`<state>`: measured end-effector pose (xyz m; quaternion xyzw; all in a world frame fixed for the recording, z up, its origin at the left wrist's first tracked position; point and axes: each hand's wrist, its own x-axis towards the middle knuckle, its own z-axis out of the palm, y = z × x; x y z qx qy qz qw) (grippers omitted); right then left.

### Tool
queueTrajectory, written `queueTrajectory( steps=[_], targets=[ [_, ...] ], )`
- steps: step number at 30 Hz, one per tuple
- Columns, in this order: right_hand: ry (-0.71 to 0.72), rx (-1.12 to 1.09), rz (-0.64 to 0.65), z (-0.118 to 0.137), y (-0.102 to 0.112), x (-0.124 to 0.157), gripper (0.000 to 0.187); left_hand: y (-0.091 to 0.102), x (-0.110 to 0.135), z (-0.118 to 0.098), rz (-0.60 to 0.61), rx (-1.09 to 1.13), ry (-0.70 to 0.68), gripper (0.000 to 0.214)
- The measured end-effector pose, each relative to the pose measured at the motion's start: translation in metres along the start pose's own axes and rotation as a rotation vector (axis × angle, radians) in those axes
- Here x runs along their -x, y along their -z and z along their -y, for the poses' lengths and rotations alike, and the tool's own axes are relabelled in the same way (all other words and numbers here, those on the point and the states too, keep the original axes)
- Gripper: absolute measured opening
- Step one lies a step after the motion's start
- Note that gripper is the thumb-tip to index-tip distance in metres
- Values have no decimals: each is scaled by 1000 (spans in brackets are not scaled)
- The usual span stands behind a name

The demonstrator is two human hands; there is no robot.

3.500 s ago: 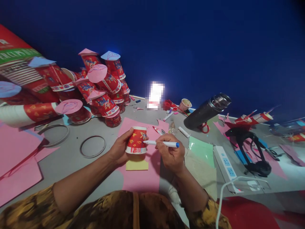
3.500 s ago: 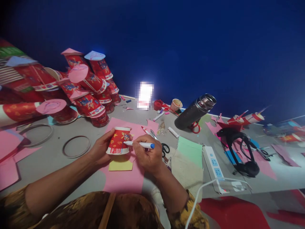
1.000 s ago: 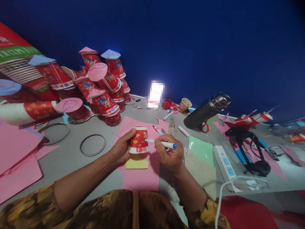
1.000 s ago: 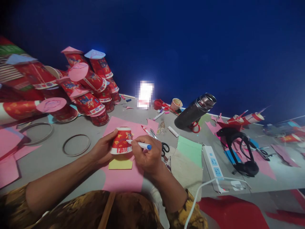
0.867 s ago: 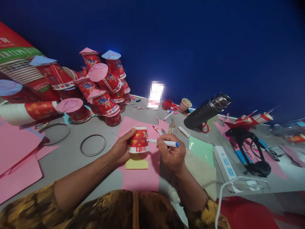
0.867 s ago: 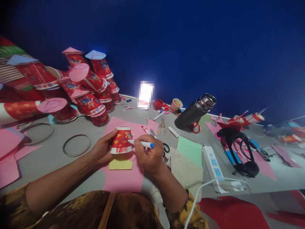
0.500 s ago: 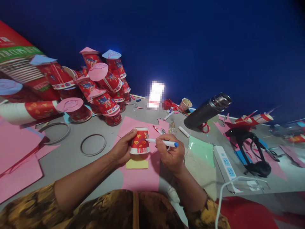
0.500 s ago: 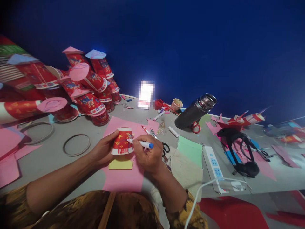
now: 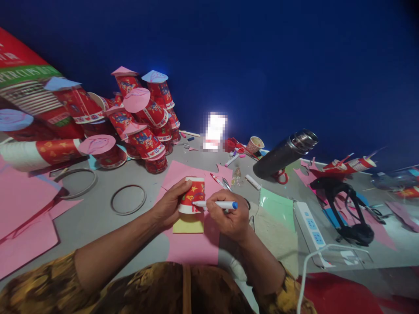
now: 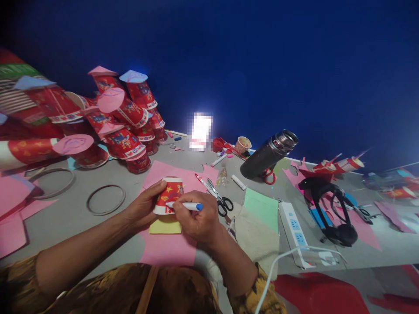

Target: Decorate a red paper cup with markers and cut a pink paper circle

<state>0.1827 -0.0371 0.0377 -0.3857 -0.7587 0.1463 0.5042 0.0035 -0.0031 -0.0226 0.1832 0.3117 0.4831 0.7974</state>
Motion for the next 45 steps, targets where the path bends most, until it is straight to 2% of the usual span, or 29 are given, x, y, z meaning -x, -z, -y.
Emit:
queueTrajectory(
  steps=[7,14,20,25,29,45],
  targets=[
    [-18,25,-79,-2,0,0,19,1,0,1,-5,-26,-28,45],
    [3,59,-99,-4,-2,-1,16,-1,0,0,-7,-35,-41,48],
    [33,32,-41,0,-1,-3,17,-4,4,-3,6,-58,-21,48],
    [19,50,-71,1,0,-3,16,-6,6,-3,22,-86,-51,43],
    [23,27,-25,1,0,-3,17,-7,7,-4,28,-132,-51,44],
    [39,19,54,1,3,-1,19,-7,4,-3,-32,-223,-40,54]
  ],
)
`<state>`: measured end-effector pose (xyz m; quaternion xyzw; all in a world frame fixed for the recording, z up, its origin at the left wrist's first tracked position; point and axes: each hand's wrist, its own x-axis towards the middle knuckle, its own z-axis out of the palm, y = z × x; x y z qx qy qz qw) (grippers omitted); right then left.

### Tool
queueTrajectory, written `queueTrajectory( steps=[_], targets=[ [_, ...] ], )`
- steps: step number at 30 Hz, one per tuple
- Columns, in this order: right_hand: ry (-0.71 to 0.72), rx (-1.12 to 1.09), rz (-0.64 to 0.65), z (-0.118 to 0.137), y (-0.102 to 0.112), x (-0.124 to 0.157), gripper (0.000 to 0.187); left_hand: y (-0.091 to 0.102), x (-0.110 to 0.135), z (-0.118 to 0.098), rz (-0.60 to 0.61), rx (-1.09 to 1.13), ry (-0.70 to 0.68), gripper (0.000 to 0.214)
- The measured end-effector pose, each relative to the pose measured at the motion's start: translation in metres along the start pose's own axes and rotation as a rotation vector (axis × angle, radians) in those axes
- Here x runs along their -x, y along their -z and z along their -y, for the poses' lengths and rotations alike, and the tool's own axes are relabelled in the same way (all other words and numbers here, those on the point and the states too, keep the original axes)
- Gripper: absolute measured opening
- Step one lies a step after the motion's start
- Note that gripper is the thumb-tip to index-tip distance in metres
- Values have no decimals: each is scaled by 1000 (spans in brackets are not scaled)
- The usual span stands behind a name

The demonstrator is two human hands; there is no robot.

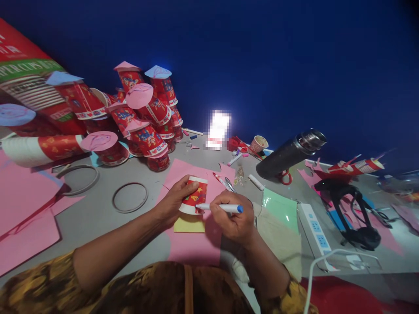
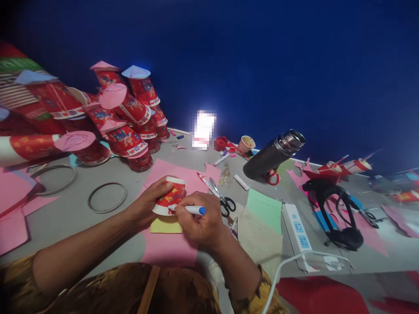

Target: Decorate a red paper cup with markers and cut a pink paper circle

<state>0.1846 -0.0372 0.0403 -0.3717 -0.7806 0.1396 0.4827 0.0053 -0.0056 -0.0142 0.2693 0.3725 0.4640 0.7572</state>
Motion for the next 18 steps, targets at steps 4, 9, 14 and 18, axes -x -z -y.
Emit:
queueTrajectory(
  steps=[4,9,14,18],
  targets=[
    [-3,-25,11,-1,0,0,18,0,1,0,2,5,13,53],
    [-19,-66,52,-2,1,1,16,1,1,1,7,31,8,47],
    [-38,-79,72,-3,1,2,15,1,0,2,-5,17,6,49],
    [-41,-87,93,-2,1,2,17,1,0,2,-16,6,6,51]
  ],
)
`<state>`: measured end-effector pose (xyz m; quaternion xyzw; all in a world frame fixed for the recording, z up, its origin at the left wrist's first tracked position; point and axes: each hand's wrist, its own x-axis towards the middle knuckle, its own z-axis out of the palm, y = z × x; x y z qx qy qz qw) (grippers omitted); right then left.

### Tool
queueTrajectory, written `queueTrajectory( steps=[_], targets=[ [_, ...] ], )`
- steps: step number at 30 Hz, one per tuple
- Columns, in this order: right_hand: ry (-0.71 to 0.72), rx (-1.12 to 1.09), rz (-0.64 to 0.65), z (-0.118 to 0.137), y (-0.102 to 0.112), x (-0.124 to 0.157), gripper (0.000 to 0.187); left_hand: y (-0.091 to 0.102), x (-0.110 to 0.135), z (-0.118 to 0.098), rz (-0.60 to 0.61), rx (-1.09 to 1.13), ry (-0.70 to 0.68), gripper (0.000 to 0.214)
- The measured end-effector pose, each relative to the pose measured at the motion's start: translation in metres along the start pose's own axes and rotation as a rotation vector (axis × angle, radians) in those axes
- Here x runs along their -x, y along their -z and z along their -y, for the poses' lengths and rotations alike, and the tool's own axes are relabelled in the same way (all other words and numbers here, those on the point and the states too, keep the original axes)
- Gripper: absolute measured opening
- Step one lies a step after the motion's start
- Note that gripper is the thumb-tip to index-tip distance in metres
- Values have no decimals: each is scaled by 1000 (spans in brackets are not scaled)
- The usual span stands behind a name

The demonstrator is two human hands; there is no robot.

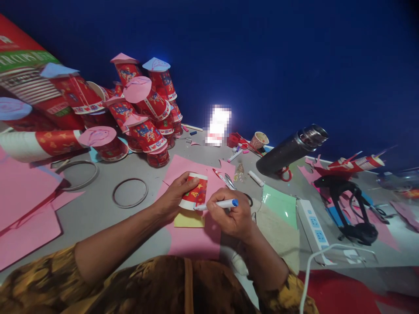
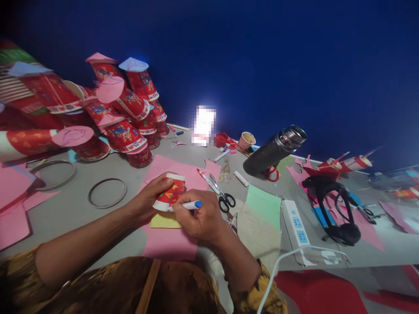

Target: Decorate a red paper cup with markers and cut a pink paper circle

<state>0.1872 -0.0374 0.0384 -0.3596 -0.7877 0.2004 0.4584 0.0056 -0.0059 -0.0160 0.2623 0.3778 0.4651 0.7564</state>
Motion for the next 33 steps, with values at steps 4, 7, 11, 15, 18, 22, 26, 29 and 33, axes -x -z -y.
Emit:
queueTrajectory(
  steps=[4,7,11,15,18,22,26,29,33],
  targets=[
    [-31,-7,5,-1,0,0,16,0,1,-1,6,-2,0,50],
    [-53,20,-34,-1,1,-1,16,-1,2,-3,26,10,8,48],
    [-50,56,-108,-1,2,-2,17,-1,3,-3,37,9,7,48],
    [-23,51,-104,-2,0,-1,17,-1,3,-3,51,13,4,48],
    [-28,52,-171,-2,0,-2,17,-1,3,-3,49,15,2,47],
    [-30,28,-189,-1,1,-3,16,-1,4,-2,54,16,11,48],
    [-9,37,-183,-2,2,-3,15,0,4,-2,59,23,10,47],
    [-38,44,-234,-2,1,-3,15,0,3,-2,57,43,-3,46],
    [-51,45,-216,-1,0,-3,17,0,3,-2,68,70,-2,44]
  ],
)
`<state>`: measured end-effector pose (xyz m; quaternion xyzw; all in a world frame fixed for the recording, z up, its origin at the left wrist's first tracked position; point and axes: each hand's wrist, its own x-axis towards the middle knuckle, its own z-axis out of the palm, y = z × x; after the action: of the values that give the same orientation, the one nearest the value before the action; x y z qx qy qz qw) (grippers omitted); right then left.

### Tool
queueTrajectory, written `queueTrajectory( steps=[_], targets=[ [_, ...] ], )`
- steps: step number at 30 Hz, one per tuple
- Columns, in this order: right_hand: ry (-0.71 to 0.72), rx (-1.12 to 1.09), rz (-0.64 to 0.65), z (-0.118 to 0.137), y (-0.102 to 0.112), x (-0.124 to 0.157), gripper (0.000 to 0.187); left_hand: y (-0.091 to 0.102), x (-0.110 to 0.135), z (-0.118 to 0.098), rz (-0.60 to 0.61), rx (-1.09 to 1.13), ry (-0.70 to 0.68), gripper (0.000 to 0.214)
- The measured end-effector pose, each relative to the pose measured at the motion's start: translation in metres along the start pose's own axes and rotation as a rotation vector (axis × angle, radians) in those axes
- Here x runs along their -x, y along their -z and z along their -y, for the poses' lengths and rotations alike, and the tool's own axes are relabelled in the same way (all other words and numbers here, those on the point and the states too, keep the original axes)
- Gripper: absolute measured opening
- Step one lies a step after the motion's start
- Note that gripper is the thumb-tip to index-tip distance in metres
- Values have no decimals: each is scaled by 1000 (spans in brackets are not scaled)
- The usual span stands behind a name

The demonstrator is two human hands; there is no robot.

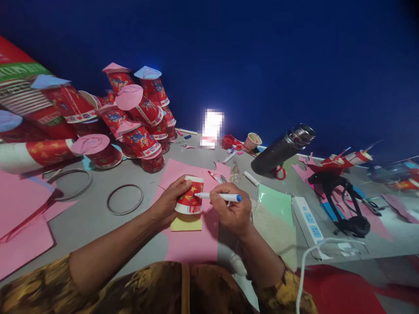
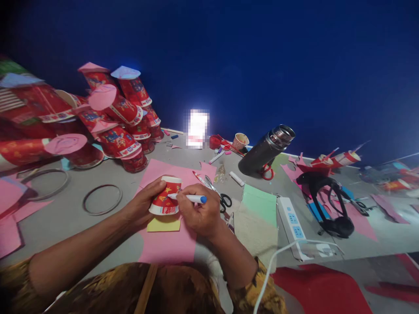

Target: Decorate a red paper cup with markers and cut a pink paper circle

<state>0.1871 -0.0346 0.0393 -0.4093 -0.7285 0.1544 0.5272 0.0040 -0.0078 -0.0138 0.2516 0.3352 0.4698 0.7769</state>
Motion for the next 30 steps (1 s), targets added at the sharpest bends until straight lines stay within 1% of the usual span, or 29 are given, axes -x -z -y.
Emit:
queueTrajectory(
  steps=[3,7,9,12,20,25,30],
  targets=[
    [-13,9,7,-1,0,0,18,1,-2,1,-38,68,48,37],
    [-116,-10,-63,-7,4,0,19,3,-6,0,-123,129,119,17],
    [-146,-35,-71,-10,5,0,19,2,-7,-1,-151,150,164,19],
    [-134,-52,-48,-10,4,1,19,-2,-6,-4,-199,192,224,27],
    [-137,-42,-15,-9,2,0,20,-8,-3,-8,-212,217,271,28],
    [-150,-51,-29,-8,3,-1,20,-14,-2,-12,-236,257,297,30],
    [-160,-66,20,-6,4,0,19,-15,-1,-14,-255,246,287,29]
  ],
)
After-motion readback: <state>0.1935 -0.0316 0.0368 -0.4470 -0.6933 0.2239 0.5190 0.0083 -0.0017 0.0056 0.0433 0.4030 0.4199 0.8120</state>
